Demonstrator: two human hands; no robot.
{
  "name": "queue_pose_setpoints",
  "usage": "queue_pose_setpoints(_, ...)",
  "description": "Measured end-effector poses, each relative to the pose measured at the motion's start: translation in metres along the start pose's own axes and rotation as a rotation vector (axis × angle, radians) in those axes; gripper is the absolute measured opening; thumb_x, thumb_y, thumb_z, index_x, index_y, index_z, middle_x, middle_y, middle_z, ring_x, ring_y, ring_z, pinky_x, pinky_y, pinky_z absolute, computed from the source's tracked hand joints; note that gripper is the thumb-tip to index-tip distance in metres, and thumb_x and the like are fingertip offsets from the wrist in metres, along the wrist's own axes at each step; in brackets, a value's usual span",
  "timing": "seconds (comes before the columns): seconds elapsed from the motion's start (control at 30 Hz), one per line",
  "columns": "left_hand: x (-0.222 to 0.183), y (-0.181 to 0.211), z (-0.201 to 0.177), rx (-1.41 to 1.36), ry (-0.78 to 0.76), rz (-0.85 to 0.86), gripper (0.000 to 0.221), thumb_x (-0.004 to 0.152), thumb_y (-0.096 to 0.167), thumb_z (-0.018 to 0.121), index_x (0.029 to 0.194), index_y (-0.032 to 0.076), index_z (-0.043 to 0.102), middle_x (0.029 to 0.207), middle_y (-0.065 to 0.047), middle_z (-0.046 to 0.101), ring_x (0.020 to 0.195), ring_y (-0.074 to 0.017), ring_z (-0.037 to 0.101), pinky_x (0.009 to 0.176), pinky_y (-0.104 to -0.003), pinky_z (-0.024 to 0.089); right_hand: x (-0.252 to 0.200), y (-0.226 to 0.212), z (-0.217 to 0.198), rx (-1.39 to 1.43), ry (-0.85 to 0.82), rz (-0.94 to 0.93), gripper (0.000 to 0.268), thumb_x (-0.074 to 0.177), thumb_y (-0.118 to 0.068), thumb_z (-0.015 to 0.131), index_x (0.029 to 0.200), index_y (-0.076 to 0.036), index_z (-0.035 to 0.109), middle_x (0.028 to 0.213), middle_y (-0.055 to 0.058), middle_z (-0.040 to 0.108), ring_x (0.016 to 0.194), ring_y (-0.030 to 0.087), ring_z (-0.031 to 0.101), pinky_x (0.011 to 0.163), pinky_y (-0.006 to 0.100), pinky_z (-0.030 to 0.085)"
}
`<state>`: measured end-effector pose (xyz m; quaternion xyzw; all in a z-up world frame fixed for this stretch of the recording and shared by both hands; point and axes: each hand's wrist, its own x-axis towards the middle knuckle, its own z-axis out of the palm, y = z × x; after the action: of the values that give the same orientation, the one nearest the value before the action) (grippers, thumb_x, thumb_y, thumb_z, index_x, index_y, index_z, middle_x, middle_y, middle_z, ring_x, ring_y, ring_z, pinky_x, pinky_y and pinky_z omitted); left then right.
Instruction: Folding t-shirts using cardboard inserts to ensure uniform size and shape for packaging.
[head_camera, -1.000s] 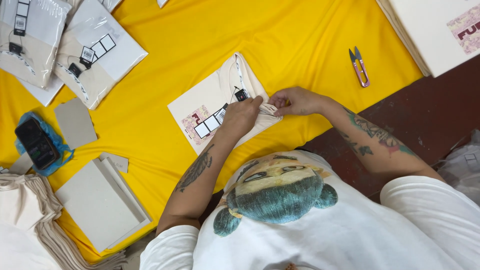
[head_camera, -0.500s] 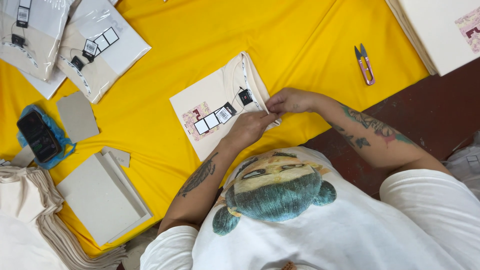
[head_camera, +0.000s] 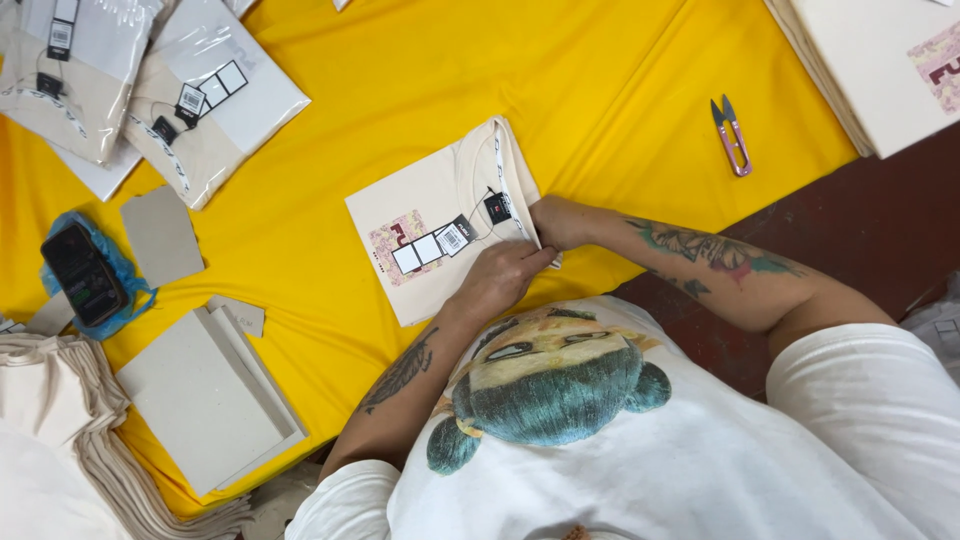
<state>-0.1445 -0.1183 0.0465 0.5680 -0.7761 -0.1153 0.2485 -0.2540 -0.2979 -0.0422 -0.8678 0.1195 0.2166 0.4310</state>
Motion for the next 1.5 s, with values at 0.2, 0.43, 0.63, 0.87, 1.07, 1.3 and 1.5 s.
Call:
queue_pose_setpoints(0.2, -0.001, 0.002, 0.004, 0.040, 0.048, -0.002, 0.028, 0.109, 0.022, 0.042, 0.114, 0.021, 0.069, 0.087, -0.005, 0.066, 0.083, -0.0243, 0.071, 0.075, -0.035, 0.057, -0.027, -0.044, -0.033, 0.627, -0.201, 0.238, 0.028, 0.080, -0.014, 0.058, 0.095, 0.004, 0.074, 0.071, 0.014, 0.066, 0.067, 0.027, 0.067, 0.063, 0.035, 0.055)
queue_pose_setpoints(0.43, 0.004, 0.003, 0.017, 0.070, 0.125, 0.006, 0.028, 0.110, 0.020, 0.044, 0.115, 0.021, 0.071, 0.087, -0.005, 0.067, 0.082, -0.0227, 0.072, 0.075, -0.033, 0.058, -0.025, -0.032, -0.029, 0.870, -0.209, 0.279, 0.044, 0.100, -0.035, 0.065, 0.122, 0.004, 0.065, 0.102, 0.016, 0.066, 0.086, 0.027, 0.068, 0.083, 0.049, 0.063)
queue_pose_setpoints(0.63, 0.000, -0.003, 0.032, 0.076, 0.094, 0.089, 0.026, 0.107, 0.018, 0.046, 0.116, 0.017, 0.070, 0.084, -0.006, 0.065, 0.088, -0.0248, 0.070, 0.080, -0.036, 0.055, -0.042, -0.062, -0.045, 1.232, -0.349, 0.272, 0.049, 0.103, -0.045, 0.059, 0.131, -0.006, 0.065, 0.109, 0.012, 0.068, 0.087, 0.025, 0.071, 0.084, 0.050, 0.063)
queue_pose_setpoints(0.87, 0.022, 0.010, -0.020, -0.286, -0.013, -0.107, 0.023, 0.104, 0.012, 0.053, 0.117, 0.008, 0.071, 0.093, -0.015, 0.071, 0.093, -0.0313, 0.071, 0.085, -0.039, 0.055, -0.069, -0.092, -0.047, 1.349, -0.007, 0.319, 0.088, 0.090, -0.065, 0.063, 0.146, 0.001, 0.045, 0.133, 0.019, 0.056, 0.120, 0.032, 0.058, 0.099, 0.050, 0.047)
queue_pose_setpoints(1.07, -0.017, -0.141, -0.053, -0.047, 0.163, -0.507, 0.036, 0.096, 0.023, 0.072, 0.128, 0.009, 0.069, 0.117, -0.018, 0.067, 0.116, -0.0400, 0.062, 0.098, -0.049, 0.050, -0.126, -0.110, -0.011, 0.581, 0.610, 0.447, 0.060, 0.079, -0.053, 0.083, 0.125, -0.018, 0.071, 0.107, 0.010, 0.073, 0.106, 0.028, 0.071, 0.091, 0.040, 0.056)
queue_pose_setpoints(1.3, -0.074, -0.205, -0.077, 0.024, -0.126, -0.911, 0.033, 0.097, 0.042, 0.072, 0.113, 0.013, 0.075, 0.105, -0.011, 0.068, 0.105, -0.0305, 0.066, 0.092, -0.045, 0.051, -0.111, -0.103, -0.003, 0.496, 0.690, 0.396, 0.032, 0.090, -0.038, 0.071, 0.103, -0.009, 0.073, 0.069, 0.013, 0.060, 0.067, 0.028, 0.060, 0.060, 0.039, 0.044)
queue_pose_setpoints(1.5, -0.082, -0.120, -0.027, -1.021, 0.180, -0.995, 0.012, 0.096, 0.024, 0.068, 0.095, 0.012, 0.071, 0.087, 0.000, 0.072, 0.075, -0.0122, 0.064, 0.067, -0.030, 0.053, -0.035, -0.069, -0.162, 0.031, 1.083, 0.086, 0.028, 0.104, -0.034, 0.052, 0.118, -0.009, 0.052, 0.097, 0.025, 0.070, 0.089, 0.053, 0.065, 0.071, 0.058, 0.045)
